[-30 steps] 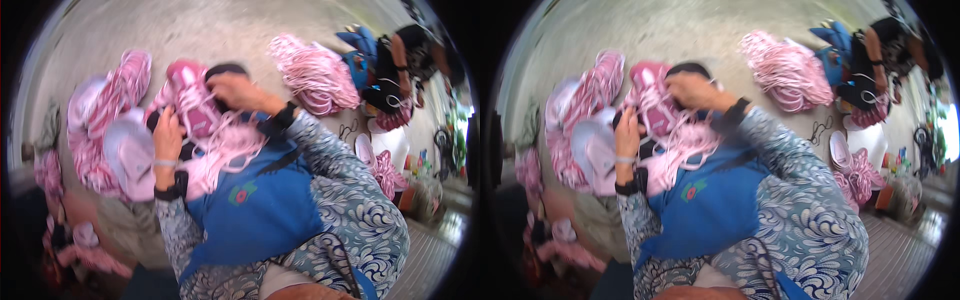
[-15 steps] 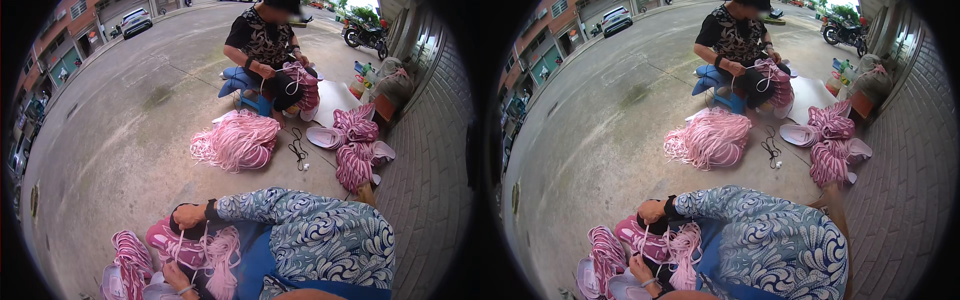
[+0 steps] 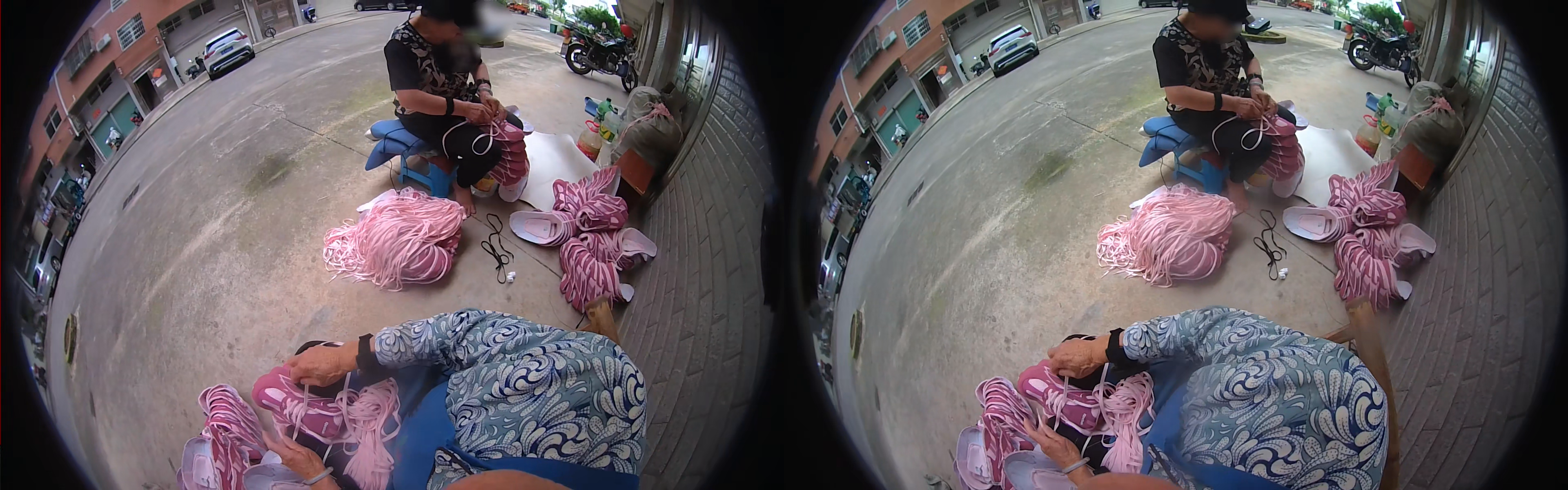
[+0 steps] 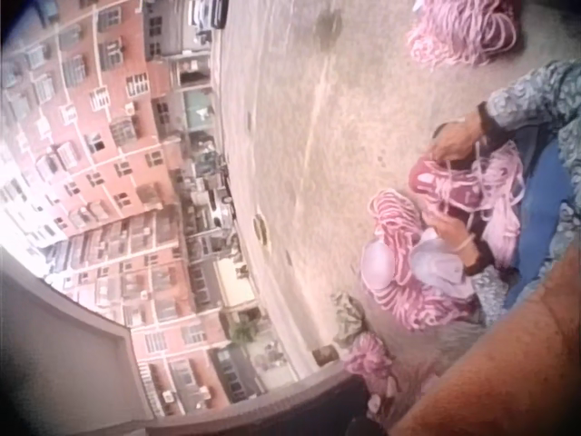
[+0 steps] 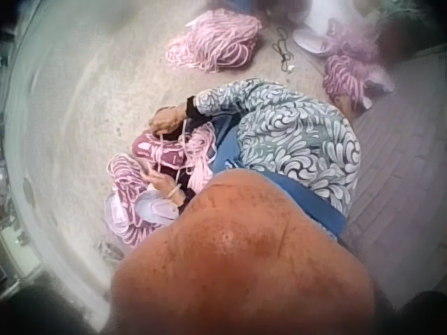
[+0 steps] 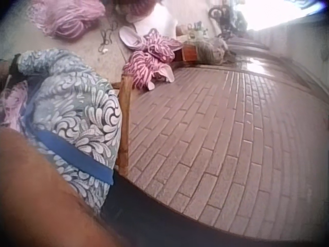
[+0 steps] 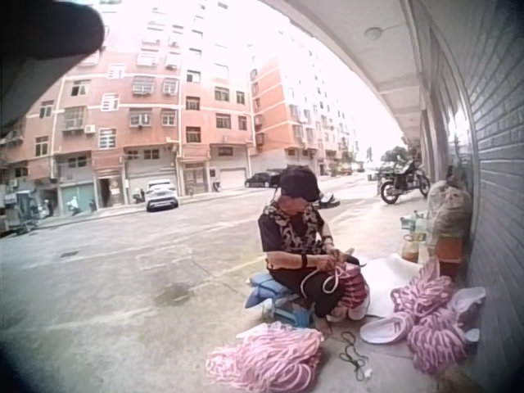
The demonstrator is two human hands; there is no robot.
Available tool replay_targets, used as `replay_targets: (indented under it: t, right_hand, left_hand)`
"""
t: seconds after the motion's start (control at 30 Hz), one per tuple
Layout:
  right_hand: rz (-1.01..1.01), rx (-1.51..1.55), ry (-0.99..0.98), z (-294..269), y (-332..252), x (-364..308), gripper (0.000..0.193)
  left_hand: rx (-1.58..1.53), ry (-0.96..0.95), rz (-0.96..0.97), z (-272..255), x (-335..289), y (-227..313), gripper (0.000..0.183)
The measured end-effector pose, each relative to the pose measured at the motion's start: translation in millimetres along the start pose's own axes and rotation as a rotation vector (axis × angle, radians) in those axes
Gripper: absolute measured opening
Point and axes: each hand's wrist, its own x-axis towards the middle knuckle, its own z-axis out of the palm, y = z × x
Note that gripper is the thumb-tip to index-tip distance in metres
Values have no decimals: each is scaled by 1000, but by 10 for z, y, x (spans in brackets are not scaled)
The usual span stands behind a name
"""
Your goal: Lacing pink sneakers while sitting outdoors in a shoe manufacturing context.
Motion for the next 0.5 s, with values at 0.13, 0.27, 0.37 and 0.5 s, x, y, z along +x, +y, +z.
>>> replay_targets:
  t: [0.13,0.27,0.37,0.5]
  right_hand:
    - [-53,-100,-312,-65,-37,-162,17]
    - [-163,-22,-422,-68,103,-185,21]
    - [-136,-7,-446,-66,106,-216,20]
    - [-154,32,-510,-194,97,-250,19]
  left_hand:
    - [-19,-98,12,-62,93,157,26]
    - [-22,-344,-240,-48,69,103,25]
    - [58,-321,-193,87,124,-124,26]
    - [143,-325,-158,69,72,-96,29]
